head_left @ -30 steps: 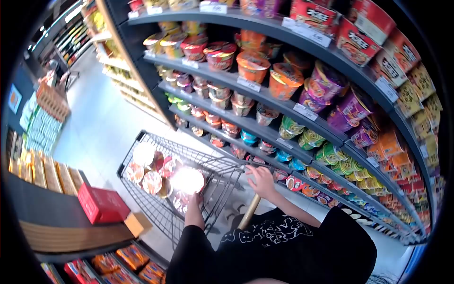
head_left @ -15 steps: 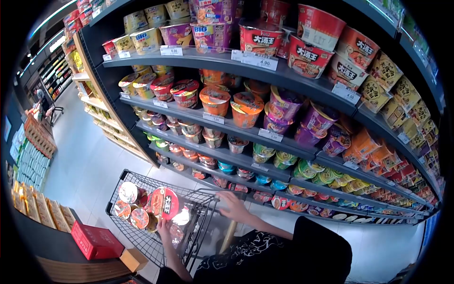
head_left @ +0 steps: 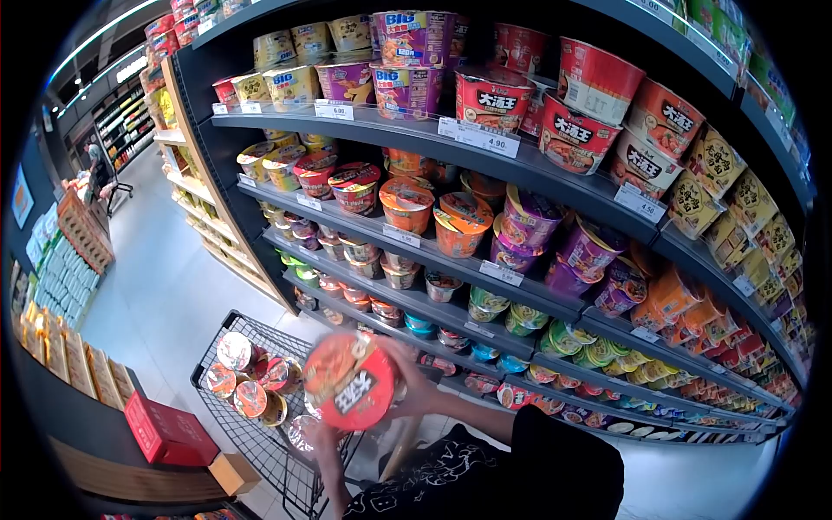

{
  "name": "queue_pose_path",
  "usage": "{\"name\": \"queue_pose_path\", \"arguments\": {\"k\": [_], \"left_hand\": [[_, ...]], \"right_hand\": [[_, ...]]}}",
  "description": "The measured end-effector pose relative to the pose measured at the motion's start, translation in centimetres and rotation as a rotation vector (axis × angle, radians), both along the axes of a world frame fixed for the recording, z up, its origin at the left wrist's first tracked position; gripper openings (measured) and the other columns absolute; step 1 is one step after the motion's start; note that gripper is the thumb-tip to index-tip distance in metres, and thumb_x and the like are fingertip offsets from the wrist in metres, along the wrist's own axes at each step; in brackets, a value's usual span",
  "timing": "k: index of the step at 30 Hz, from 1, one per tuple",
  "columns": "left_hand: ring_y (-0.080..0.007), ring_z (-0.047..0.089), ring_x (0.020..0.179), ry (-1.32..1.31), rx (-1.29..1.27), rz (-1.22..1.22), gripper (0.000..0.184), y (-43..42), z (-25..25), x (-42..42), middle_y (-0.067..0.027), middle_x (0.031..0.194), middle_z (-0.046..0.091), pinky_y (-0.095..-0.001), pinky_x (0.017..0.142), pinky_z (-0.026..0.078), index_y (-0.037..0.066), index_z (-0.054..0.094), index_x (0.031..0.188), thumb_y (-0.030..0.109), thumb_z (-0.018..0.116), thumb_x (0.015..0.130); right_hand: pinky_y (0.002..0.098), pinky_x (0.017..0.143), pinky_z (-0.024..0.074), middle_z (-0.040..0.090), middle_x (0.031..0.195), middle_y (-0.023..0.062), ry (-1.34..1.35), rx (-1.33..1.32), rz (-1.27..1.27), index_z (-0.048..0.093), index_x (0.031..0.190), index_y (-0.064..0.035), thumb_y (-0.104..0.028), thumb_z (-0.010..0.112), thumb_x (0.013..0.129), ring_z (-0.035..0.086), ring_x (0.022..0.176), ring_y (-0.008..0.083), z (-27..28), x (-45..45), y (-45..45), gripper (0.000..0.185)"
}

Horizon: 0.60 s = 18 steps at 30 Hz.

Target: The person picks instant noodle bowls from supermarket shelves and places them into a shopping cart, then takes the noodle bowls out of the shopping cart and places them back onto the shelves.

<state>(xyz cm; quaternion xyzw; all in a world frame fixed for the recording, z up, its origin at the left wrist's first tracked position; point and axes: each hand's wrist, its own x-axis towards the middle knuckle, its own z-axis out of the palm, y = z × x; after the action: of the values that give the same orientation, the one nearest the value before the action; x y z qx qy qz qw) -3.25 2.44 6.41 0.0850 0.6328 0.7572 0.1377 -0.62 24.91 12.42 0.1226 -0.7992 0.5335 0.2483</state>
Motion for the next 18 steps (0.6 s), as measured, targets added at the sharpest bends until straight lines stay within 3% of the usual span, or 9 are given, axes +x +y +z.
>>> {"name": "queue_pose_path", "arguments": {"k": [1, 3, 5, 8, 9, 11, 12, 13, 18], "left_hand": [[-0.018, 0.059, 0.088, 0.0, 0.0, -0.048, 0.033, 0.9, -0.2, 0.1, -0.0082, 0.098, 0.056, -0.0295, 0.072, 0.05, -0.003, 0.054, 0.1, 0.025, 0.038, 0.094], [-0.0197, 0.058, 0.093, 0.092, -0.165, -0.177, 0.022, 3.1, -1.4, 0.5, -0.0141, 0.108, 0.057, -0.029, 0.077, 0.047, -0.001, 0.056, 0.094, 0.016, 0.042, 0.092], [-0.018, 0.057, 0.094, 0.161, -0.321, -0.314, 0.017, 5.0, -1.6, 1.6, -0.0158, 0.11, 0.057, -0.0262, 0.077, 0.045, 0.0, 0.055, 0.095, 0.012, 0.045, 0.09], [-0.0175, 0.059, 0.084, -0.026, -0.42, -0.456, 0.02, 6.6, -5.1, 3.4, -0.0122, 0.094, 0.062, -0.0286, 0.072, 0.046, 0.0, 0.057, 0.096, 0.017, 0.051, 0.087], [-0.0257, 0.061, 0.081, 0.047, -0.459, -0.485, 0.025, 6.9, -3.5, 3.9, -0.0175, 0.088, 0.061, -0.0339, 0.069, 0.046, 0.002, 0.057, 0.097, 0.023, 0.048, 0.088], [-0.0355, 0.059, 0.08, 0.096, -0.659, -0.578, 0.031, 6.5, -6.5, 3.6, -0.0212, 0.082, 0.06, -0.04, 0.068, 0.045, 0.002, 0.057, 0.096, 0.029, 0.042, 0.089], [-0.0404, 0.055, 0.082, 0.081, -0.674, -0.588, 0.035, 6.7, -5.1, 3.6, -0.0227, 0.079, 0.059, -0.0434, 0.07, 0.043, 0.003, 0.057, 0.095, 0.033, 0.039, 0.089], [-0.0398, 0.056, 0.08, 0.116, -0.688, -0.568, 0.034, 6.7, -4.3, 3.8, -0.0216, 0.077, 0.059, -0.0433, 0.069, 0.043, 0.003, 0.057, 0.094, 0.032, 0.04, 0.089], [-0.0385, 0.057, 0.076, 0.107, -0.672, -0.62, 0.034, 6.6, -4.7, 3.6, -0.0214, 0.075, 0.059, -0.0419, 0.068, 0.043, 0.002, 0.056, 0.089, 0.031, 0.039, 0.09]], "right_hand": [[0.0433, 0.103, 0.0263, 0.024, 0.135, 0.0157, 0.06, -0.012, -0.064, 0.014, 0.135, -0.0037, -0.028, 0.086, 0.047, 0.025, 0.127, 0.03, 1.0, -0.4, 0.8, 0.117], [0.0402, 0.101, 0.03, 0.024, 0.135, 0.0143, -0.047, -0.49, -0.032, 0.012, 0.136, -0.0058, -0.028, 0.086, 0.045, 0.028, 0.126, 0.0265, 4.7, -0.9, 2.1, 0.119], [0.0385, 0.097, 0.0357, 0.033, 0.129, 0.0105, 0.254, -0.196, -0.313, 0.015, 0.135, -0.0077, -0.023, 0.086, 0.047, 0.039, 0.117, 0.0213, 7.9, -2.5, 6.1, 0.114], [0.0372, 0.097, 0.0335, 0.034, 0.127, 0.0112, 0.439, -0.157, -0.53, 0.019, 0.132, -0.0048, -0.021, 0.086, 0.045, 0.036, 0.117, 0.023, 19.1, -3.5, 10.7, 0.111], [0.0369, 0.096, 0.0345, 0.04, 0.122, 0.0112, 0.57, -0.138, -0.624, 0.024, 0.13, -0.0035, -0.021, 0.085, 0.046, 0.039, 0.114, 0.0221, 21.2, -4.4, 12.6, 0.106], [0.0351, 0.096, 0.0348, 0.043, 0.118, 0.0125, 0.626, -0.276, -0.631, 0.026, 0.127, -0.001, -0.02, 0.087, 0.045, 0.042, 0.111, 0.0211, 25.6, -5.4, 15.1, 0.104], [0.0317, 0.089, 0.0389, 0.048, 0.113, 0.0107, 0.668, -0.261, -0.674, 0.031, 0.124, -0.0005, -0.021, 0.085, 0.05, 0.047, 0.103, 0.0184, 27.0, -6.2, 16.7, 0.093], [0.0283, 0.083, 0.043, 0.052, 0.107, 0.0088, 0.71, -0.248, -0.716, 0.037, 0.12, 0.0001, -0.023, 0.083, 0.056, 0.052, 0.094, 0.0156, 28.1, -7.0, 18.4, 0.081], [0.0268, 0.082, 0.044, 0.057, 0.102, 0.0089, 0.68, -0.111, -0.749, 0.042, 0.116, 0.0012, -0.025, 0.083, 0.056, 0.055, 0.092, 0.0149, 31.4, -10.5, 26.6, 0.078]]}}
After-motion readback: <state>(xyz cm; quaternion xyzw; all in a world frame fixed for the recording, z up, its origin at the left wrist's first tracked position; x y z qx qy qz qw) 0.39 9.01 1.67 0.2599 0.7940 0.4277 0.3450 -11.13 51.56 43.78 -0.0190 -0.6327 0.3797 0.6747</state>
